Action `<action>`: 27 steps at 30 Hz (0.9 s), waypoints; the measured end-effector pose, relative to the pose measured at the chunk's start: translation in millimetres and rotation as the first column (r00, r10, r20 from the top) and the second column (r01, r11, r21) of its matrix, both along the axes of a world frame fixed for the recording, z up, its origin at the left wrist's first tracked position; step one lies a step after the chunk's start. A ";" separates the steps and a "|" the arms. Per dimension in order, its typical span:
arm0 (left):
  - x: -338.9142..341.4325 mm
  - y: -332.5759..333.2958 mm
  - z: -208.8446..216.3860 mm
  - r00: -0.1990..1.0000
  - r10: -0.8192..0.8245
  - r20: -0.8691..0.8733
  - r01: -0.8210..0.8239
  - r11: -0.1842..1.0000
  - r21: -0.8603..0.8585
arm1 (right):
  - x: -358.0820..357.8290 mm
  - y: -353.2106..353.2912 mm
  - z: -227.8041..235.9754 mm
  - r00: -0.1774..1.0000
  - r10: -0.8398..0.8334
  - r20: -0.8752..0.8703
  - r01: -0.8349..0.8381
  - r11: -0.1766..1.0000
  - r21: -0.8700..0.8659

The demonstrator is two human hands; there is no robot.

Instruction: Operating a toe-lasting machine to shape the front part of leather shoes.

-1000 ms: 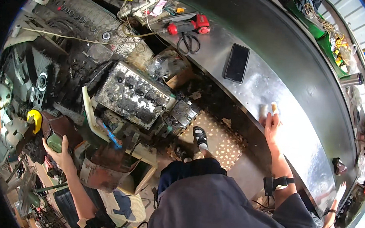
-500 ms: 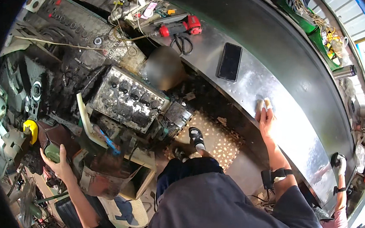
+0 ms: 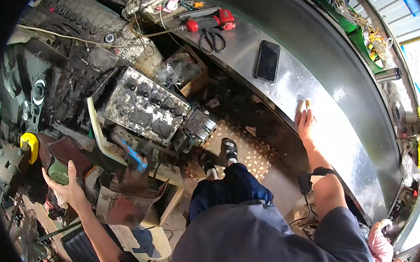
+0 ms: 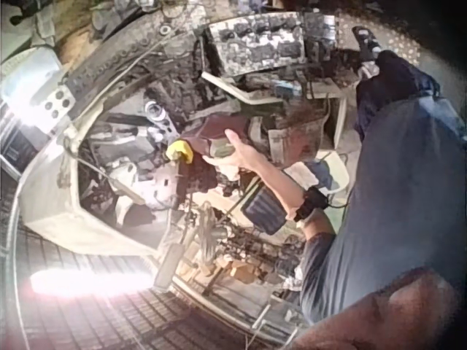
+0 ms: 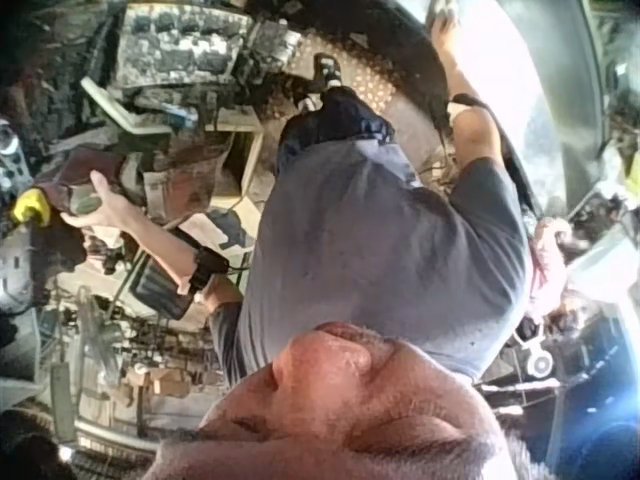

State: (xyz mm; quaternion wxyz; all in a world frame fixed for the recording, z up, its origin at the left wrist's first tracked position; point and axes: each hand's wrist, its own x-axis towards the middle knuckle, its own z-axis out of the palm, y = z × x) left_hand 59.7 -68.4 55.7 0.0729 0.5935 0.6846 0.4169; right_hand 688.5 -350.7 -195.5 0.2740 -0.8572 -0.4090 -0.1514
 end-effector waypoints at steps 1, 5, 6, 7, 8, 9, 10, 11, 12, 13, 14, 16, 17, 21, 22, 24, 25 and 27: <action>-0.8 -0.4 -0.4 1.000 -0.003 -0.014 0.003 1.000 -0.004 | 0.0 -1.3 1.2 0.998 -0.001 -0.068 0.000 1.000 -0.015; 3.9 -0.5 1.3 1.000 0.000 0.031 0.000 1.000 -0.007 | 4.0 -2.6 -3.2 0.992 0.008 -0.127 -0.009 1.000 -0.006; 7.6 0.4 2.9 1.000 0.004 0.028 -0.003 1.000 -0.002 | 4.6 -3.0 -2.9 0.991 0.012 -0.130 -0.012 1.000 -0.001; 9.0 -0.9 2.9 0.999 0.011 0.032 -0.011 1.000 0.000 | -0.7 -3.1 2.3 0.983 -0.021 -0.180 0.014 0.999 -0.035; 10.6 -1.8 2.6 0.999 0.018 0.036 -0.018 1.000 0.002 | -5.7 -2.4 6.8 0.972 -0.055 -0.228 0.040 0.997 -0.072; 12.1 -3.3 5.1 0.999 0.023 0.031 -0.023 1.000 0.004 | -5.2 -4.8 9.4 0.971 -0.049 -0.234 0.033 0.997 -0.069; 11.5 -3.5 6.1 1.000 0.020 0.013 -0.020 1.000 -0.010 | -3.9 -7.2 11.8 0.969 -0.046 -0.242 0.030 0.997 -0.069; 10.9 -1.5 8.3 1.000 0.012 -0.004 -0.012 1.000 -0.021 | -3.6 -8.6 15.3 0.967 -0.045 -0.249 0.030 0.997 -0.065; 9.3 0.8 8.4 1.000 0.009 -0.011 -0.009 1.000 -0.010 | -5.9 -6.3 19.4 0.965 -0.045 -0.257 0.032 0.998 -0.055; 5.8 -0.1 6.6 0.999 0.026 -0.022 -0.026 0.999 -0.024 | -7.9 -4.9 23.9 0.940 -0.048 -0.338 0.033 0.998 -0.049; 1.9 -0.8 4.1 0.999 0.043 -0.034 -0.044 0.998 -0.039 | -11.8 -0.7 31.1 0.908 -0.049 -0.416 0.033 0.998 -0.044; 3.9 -2.9 4.1 1.000 0.025 -0.003 -0.025 0.999 -0.019 | -12.5 0.3 37.7 0.907 -0.062 -0.417 0.036 0.997 -0.069; 8.5 -2.5 4.5 0.999 0.036 -0.005 -0.036 0.999 -0.022 | -7.7 -2.4 33.2 0.913 -0.033 -0.406 0.017 0.999 -0.044; 8.7 0.0 2.3 1.000 0.026 0.009 -0.026 1.000 -0.001 | -2.0 -9.7 33.6 0.837 -0.048 -0.544 -0.003 0.996 -0.092; 6.1 0.0 1.9 1.000 0.022 0.009 -0.023 1.000 0.011 | -3.6 -8.5 37.4 0.800 -0.039 -0.598 -0.017 0.996 -0.088; 4.2 2.7 1.3 1.000 0.025 0.006 -0.025 1.000 0.004 | -4.8 -6.4 48.1 0.811 -0.065 -0.581 -0.018 0.990 -0.137; 2.3 3.1 0.7 1.000 0.028 0.001 -0.028 1.000 -0.007 | -4.3 -6.4 45.0 0.835 -0.074 -0.545 -0.019 0.986 -0.163; 0.9 5.7 1.3 0.996 0.064 -0.062 -0.067 0.997 -0.035 | -3.8 -4.9 50.1 0.843 -0.073 -0.533 -0.026 0.984 -0.175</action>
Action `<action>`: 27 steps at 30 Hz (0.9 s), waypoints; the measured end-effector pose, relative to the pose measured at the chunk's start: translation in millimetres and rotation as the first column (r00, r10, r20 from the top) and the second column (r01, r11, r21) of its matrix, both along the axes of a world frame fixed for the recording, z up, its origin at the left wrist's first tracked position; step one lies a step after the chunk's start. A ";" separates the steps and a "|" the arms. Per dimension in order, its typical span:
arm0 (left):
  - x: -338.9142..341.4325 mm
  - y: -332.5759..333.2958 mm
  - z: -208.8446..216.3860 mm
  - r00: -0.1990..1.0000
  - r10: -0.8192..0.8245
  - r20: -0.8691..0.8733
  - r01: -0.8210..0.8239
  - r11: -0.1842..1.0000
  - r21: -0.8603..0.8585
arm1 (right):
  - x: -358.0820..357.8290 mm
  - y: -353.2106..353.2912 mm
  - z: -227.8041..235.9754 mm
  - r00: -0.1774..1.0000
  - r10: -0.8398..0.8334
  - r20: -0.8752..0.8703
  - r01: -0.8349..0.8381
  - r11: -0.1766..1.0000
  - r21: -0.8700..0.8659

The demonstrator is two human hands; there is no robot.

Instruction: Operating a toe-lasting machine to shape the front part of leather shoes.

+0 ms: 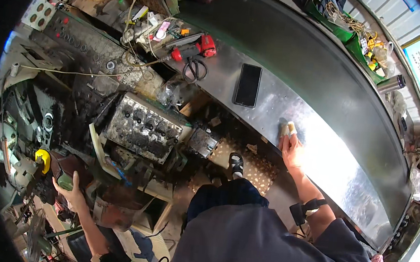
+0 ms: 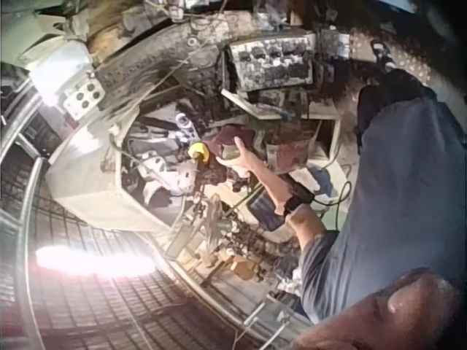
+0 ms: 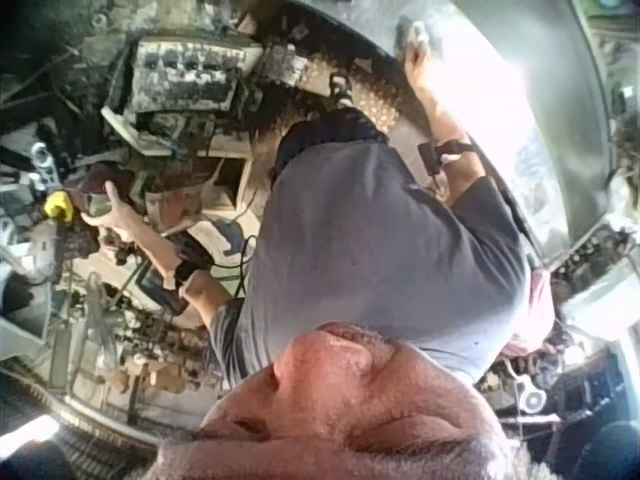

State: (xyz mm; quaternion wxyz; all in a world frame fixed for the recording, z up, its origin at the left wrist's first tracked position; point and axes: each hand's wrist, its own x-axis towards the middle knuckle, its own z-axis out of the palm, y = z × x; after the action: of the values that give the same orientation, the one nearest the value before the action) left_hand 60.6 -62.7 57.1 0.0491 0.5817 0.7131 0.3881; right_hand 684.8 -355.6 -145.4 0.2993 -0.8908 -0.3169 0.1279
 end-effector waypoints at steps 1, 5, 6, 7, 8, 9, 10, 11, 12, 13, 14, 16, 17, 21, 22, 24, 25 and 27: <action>-1.2 0.0 0.8 0.997 0.039 -0.066 -0.042 0.999 -0.034 | 0.7 -0.6 0.8 1.000 -0.002 0.006 0.002 1.000 0.008; 9.1 2.2 13.9 0.969 0.061 -0.238 -0.109 0.974 -0.197 | 7.5 -7.3 -19.3 0.994 -0.027 0.102 0.022 0.998 0.056; 1.6 1.3 12.4 0.980 0.069 -0.188 -0.106 0.975 -0.197 | 6.4 -4.1 -19.9 0.988 -0.003 0.152 -0.006 0.998 0.056; -7.2 0.3 8.4 0.988 0.076 -0.137 -0.102 0.975 -0.195 | 1.7 -2.5 -19.6 0.987 -0.007 0.161 -0.006 0.997 0.080; -3.0 -2.2 5.3 0.999 -0.039 0.031 0.042 0.995 -0.089 | -1.9 0.7 -16.1 0.992 -0.049 0.120 0.041 0.997 0.064; -3.3 -1.7 3.3 0.998 -0.038 0.045 0.041 0.997 -0.062 | -4.9 5.5 -12.2 0.993 -0.090 0.079 0.086 0.995 0.048; -4.8 -3.8 1.2 1.000 -0.016 0.026 0.017 0.999 -0.040 | -6.0 11.8 -1.0 0.989 -0.134 -0.066 0.138 0.989 0.060; -8.4 -4.2 -0.9 1.000 0.009 0.006 -0.009 1.000 -0.017 | -8.3 23.5 8.7 0.991 -0.125 -0.055 0.130 0.987 0.090; -14.7 -1.5 -5.1 0.995 0.089 -0.045 -0.086 0.993 0.076 | -12.8 35.8 18.2 0.991 -0.082 -0.102 0.099 0.979 0.180; -11.0 -1.5 0.0 0.996 0.084 -0.034 -0.080 0.992 0.095 | -17.5 42.5 27.0 0.988 -0.048 -0.147 0.085 0.962 0.259; 4.5 -3.9 7.3 0.973 -0.007 0.230 0.006 1.000 0.004 | -11.6 45.8 23.6 0.987 0.030 -0.157 0.017 0.956 0.294; 3.7 -19.3 27.3 0.678 0.046 0.734 0.111 0.980 -0.164 | -48.6 80.6 58.8 0.898 0.152 -0.413 0.026 0.919 0.394; 3.2 -31.9 31.7 0.395 0.174 0.902 0.170 0.951 -0.258 | -69.1 95.0 85.8 0.832 0.238 -0.501 -0.001 0.904 0.427; 125.7 -110.5 79.3 0.478 0.121 0.870 0.247 0.932 -0.265 | -130.2 143.6 161.1 0.641 0.538 -0.548 -0.262 0.824 0.503; 129.5 -114.4 76.5 0.328 0.034 0.944 0.439 0.880 -0.184 | -141.0 152.0 171.3 0.463 0.611 -0.642 -0.189 0.776 0.602; 110.7 -105.7 26.5 0.033 0.030 0.999 0.688 0.724 -0.044 | -151.4 161.0 173.9 0.060 0.646 -0.761 0.019 0.761 0.648; 130.8 -116.3 18.5 0.117 -0.190 0.975 0.691 0.721 0.057 | -154.1 160.6 174.1 -0.160 0.659 -0.735 0.156 0.752 0.641; 157.3 -107.8 19.8 0.001 0.177 0.984 0.669 0.731 -0.132 | -156.8 145.9 180.2 -0.165 0.722 -0.672 0.176 0.692 0.700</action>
State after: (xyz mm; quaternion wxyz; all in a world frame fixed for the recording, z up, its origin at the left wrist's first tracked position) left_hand 217.9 -170.5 76.8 0.7721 0.2288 0.4279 0.4104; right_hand 528.0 -209.6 34.8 0.6447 -0.2432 -0.2168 0.6916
